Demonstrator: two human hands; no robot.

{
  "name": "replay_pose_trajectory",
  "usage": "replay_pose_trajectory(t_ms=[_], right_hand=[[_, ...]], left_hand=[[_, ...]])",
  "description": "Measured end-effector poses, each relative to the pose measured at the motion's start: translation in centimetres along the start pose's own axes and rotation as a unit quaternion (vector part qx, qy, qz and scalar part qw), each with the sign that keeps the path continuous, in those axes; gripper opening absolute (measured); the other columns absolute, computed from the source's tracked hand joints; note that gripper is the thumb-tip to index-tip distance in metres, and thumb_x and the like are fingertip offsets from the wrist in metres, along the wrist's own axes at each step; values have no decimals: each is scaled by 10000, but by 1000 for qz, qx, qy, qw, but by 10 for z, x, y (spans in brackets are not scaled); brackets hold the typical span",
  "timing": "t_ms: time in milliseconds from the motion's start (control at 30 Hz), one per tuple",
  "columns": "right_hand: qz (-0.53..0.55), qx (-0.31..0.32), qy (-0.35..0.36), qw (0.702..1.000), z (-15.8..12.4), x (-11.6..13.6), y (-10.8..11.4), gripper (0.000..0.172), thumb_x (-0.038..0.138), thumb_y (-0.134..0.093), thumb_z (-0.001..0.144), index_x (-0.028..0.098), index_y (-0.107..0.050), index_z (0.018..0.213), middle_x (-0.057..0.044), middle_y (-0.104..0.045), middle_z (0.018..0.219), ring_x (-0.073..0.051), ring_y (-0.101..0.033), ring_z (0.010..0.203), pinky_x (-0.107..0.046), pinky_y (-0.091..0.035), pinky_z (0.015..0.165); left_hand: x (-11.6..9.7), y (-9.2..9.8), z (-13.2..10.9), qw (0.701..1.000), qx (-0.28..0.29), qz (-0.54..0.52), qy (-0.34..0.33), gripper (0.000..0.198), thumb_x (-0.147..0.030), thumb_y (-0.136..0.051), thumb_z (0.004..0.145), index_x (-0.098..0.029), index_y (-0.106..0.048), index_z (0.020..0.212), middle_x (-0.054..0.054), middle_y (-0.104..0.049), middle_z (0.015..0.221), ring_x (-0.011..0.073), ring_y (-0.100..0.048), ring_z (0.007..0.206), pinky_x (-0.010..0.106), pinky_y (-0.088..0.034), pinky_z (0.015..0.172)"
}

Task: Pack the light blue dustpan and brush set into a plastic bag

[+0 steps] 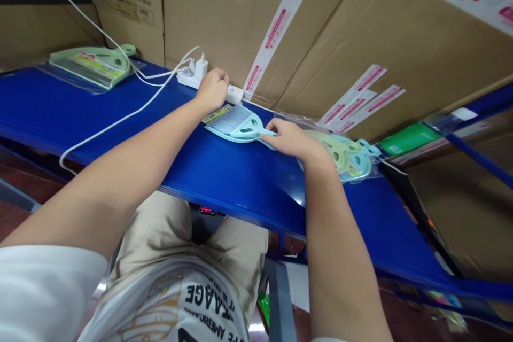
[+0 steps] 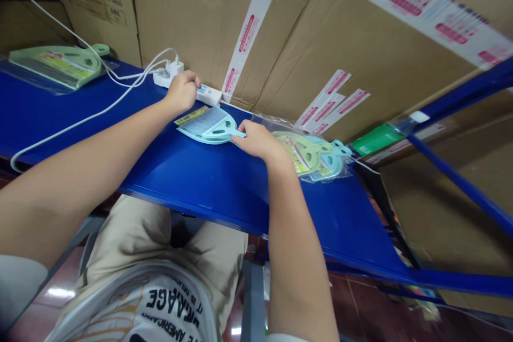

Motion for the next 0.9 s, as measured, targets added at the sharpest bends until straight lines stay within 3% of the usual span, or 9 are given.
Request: replay_pose_trajectory(t_ms=[533,900], right_hand=[[10,5,-26,1000,-3,5,2,158,287,-681,853,243,-542,792,-31,-699,877,-199,-606,783,-292,-453,696],[13,11,-18,1000,0,2,1,147,301,-684,851,244,-553,820,-33,-706,889,-201,-615,797,-298,-467,723]], left_hand=[[-12,3,-6,1000,-8,2,-9,199,-107,-499,820,-236,-585,697,58,-710,929,290,-677,1097,455,-501,1026],[-7,2,-7,1000,-6,-1,1,178,-171,-507,842,-239,-619,722,58,-741,956,298,-668,1146,415,-502,1018]])
Point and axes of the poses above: each hand's wrist, its own z-axis towards the middle knuckle, its own y-axis out of the back of the hand, x = y × z, the point moved 4 cm from there along z, towards the middle knuckle
